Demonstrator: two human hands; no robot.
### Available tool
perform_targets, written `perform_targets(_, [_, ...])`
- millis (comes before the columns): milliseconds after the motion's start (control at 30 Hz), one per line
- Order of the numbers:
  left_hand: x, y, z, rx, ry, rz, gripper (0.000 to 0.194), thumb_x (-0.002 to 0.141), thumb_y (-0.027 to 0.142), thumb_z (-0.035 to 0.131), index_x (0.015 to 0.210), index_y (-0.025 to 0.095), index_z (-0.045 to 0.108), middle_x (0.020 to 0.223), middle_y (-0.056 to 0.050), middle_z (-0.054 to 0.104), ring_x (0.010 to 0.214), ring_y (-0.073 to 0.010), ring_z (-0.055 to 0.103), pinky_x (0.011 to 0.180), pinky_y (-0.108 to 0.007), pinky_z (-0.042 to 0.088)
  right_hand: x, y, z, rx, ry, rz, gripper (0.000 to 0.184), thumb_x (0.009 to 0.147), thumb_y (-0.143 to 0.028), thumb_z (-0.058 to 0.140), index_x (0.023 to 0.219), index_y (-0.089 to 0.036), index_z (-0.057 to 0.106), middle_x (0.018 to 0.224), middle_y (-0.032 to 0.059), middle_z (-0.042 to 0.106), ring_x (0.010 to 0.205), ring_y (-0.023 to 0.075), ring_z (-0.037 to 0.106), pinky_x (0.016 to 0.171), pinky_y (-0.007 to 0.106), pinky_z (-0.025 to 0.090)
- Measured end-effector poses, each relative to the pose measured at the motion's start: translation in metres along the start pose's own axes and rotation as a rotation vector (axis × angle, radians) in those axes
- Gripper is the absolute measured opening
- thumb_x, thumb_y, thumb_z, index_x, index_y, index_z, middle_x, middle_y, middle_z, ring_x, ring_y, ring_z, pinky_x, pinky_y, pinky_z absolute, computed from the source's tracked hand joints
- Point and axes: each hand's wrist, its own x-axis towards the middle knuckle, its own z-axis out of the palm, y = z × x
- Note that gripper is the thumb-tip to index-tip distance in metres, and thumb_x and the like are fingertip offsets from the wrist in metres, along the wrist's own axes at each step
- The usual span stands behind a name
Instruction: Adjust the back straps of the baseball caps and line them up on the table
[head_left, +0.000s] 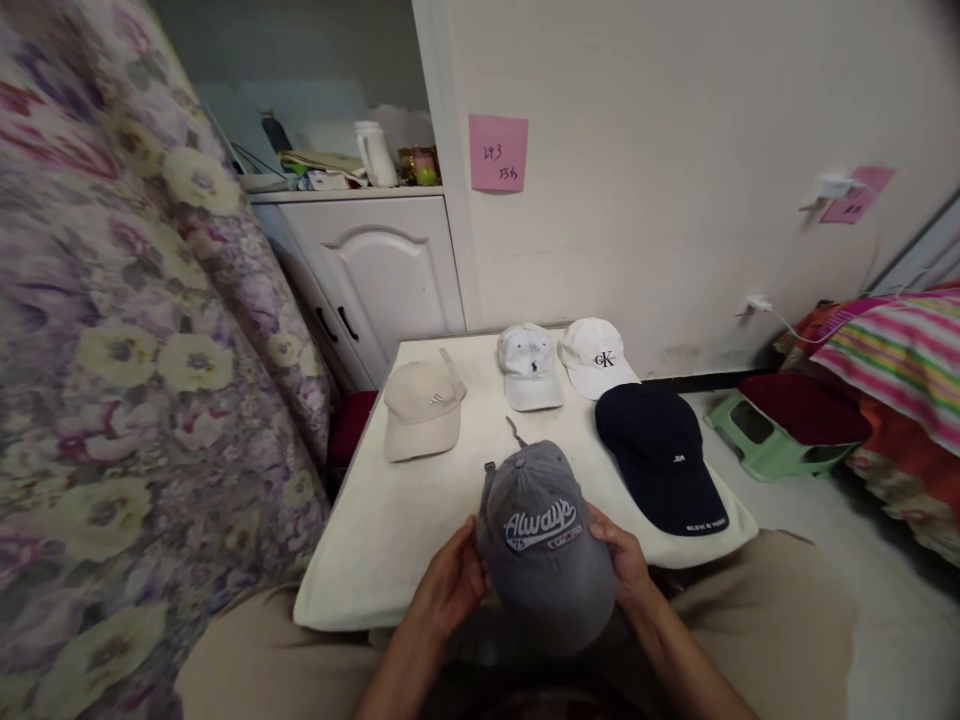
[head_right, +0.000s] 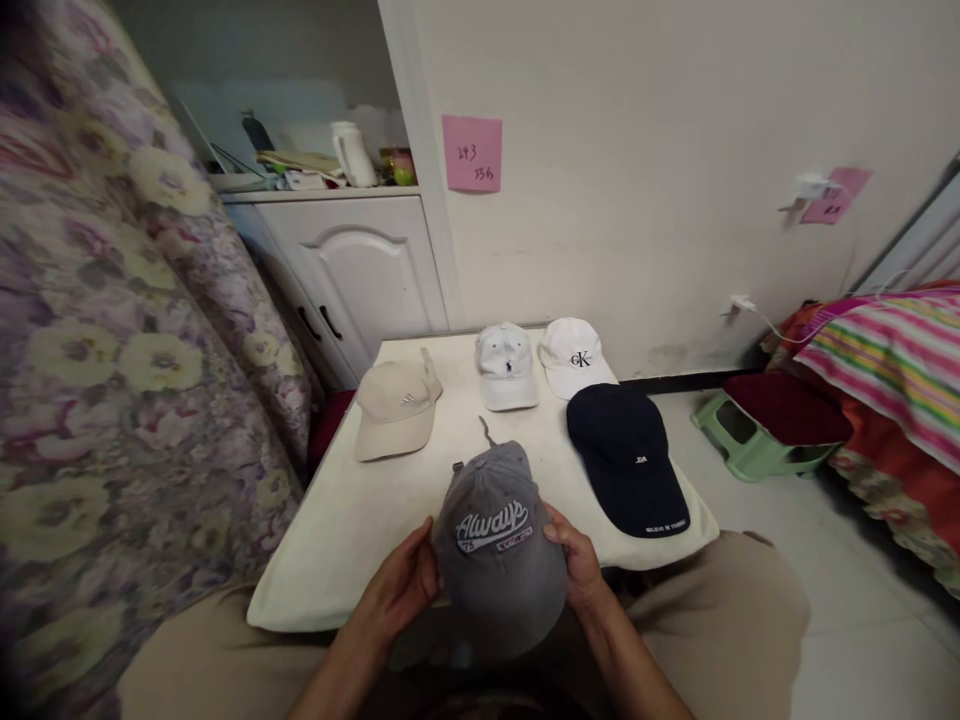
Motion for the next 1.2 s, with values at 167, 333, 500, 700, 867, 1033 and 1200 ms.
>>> perform_targets(167, [0.005, -0.010, 0.011, -0.064, -0.016, -0.015, 0.019, 0.090, 0.014, 0.052, 0.093, 0.013, 0.071, 0.084, -0.008, 0.079, 0.095, -0.0268, 0.072, 0.088, -0.037, 0.054, -0.002, -0.003, 0.009, 0.002, -0.062, 0.063, 0.049, 0.066, -0.021, 0.065, 0.115, -0.016, 0.067, 0.105, 0.0103, 0.075, 0.095, 0.0284, 0.070, 0.092, 0.043, 0.049])
perform_targets(333, [0.005, -0.009, 0.008, -0.137, 0.007, 0.037, 0.023, 0.090, 0.011, 0.050, 0.096, 0.011, 0.073, 0.089, -0.011, 0.079, 0.098, -0.0283, 0.072, 0.096, -0.041, 0.052, -0.007, -0.002, 0.014, 0.058, -0.039, 0.085, 0.042, 0.064, -0.022, 0.072, 0.106, -0.018, 0.071, 0.096, 0.0073, 0.077, 0.082, 0.0259, 0.072, 0.089, 0.043, 0.052])
perform_targets(500, [-0.001, 0.000, 0.009, -0.208, -0.011, 0.149, 0.025, 0.092, 0.009, 0.048, 0.095, 0.012, 0.073, 0.090, -0.007, 0.079, 0.088, -0.0207, 0.074, 0.099, -0.035, 0.051, -0.007, -0.002, 0.012, 0.154, 0.000, 0.138, 0.033, 0.062, -0.033, 0.078, 0.091, -0.020, 0.074, 0.085, 0.0047, 0.078, 0.085, 0.0280, 0.072, 0.092, 0.045, 0.050])
perform_targets(700, [-0.007, -0.002, 0.021, -0.218, 0.033, 0.175, 0.030, 0.092, 0.013, 0.046, 0.086, 0.014, 0.075, 0.083, -0.007, 0.079, 0.100, -0.0267, 0.071, 0.102, -0.040, 0.049, -0.003, 0.005, 0.022, 0.088, 0.061, 0.258, 0.025, 0.076, -0.045, 0.063, 0.075, -0.022, 0.074, 0.078, 0.0046, 0.078, 0.093, 0.0311, 0.069, 0.091, 0.049, 0.050])
perform_targets(867, [-0.012, -0.005, 0.019, -0.238, 0.052, 0.194, 0.032, 0.090, 0.014, 0.046, 0.081, 0.017, 0.076, 0.081, -0.006, 0.079, 0.106, -0.0299, 0.068, 0.103, -0.043, 0.048, -0.005, 0.008, 0.031, 0.146, 0.095, 0.188, 0.033, 0.079, -0.050, 0.059, 0.080, -0.021, 0.074, 0.081, 0.0050, 0.078, 0.096, 0.0301, 0.069, 0.092, 0.047, 0.049])
perform_targets(1033, [-0.012, -0.006, 0.010, -0.165, -0.028, 0.177, 0.020, 0.084, 0.020, 0.057, 0.081, 0.016, 0.076, 0.079, -0.008, 0.079, 0.113, -0.0346, 0.064, 0.104, -0.046, 0.046, -0.007, -0.001, 0.036, 0.148, 0.121, 0.144, 0.015, 0.072, -0.034, 0.066, 0.073, -0.020, 0.072, 0.080, 0.0027, 0.078, 0.092, 0.0301, 0.070, 0.090, 0.044, 0.052])
perform_targets(1200, [-0.013, -0.001, 0.011, -0.174, 0.028, 0.156, 0.031, 0.089, 0.024, 0.049, 0.075, 0.017, 0.076, 0.069, -0.008, 0.077, 0.111, -0.0341, 0.065, 0.102, -0.048, 0.046, -0.005, -0.021, 0.041, 0.129, 0.042, 0.025, 0.017, 0.065, -0.026, 0.069, 0.081, -0.021, 0.071, 0.073, 0.0019, 0.076, 0.095, 0.0300, 0.070, 0.092, 0.046, 0.051])
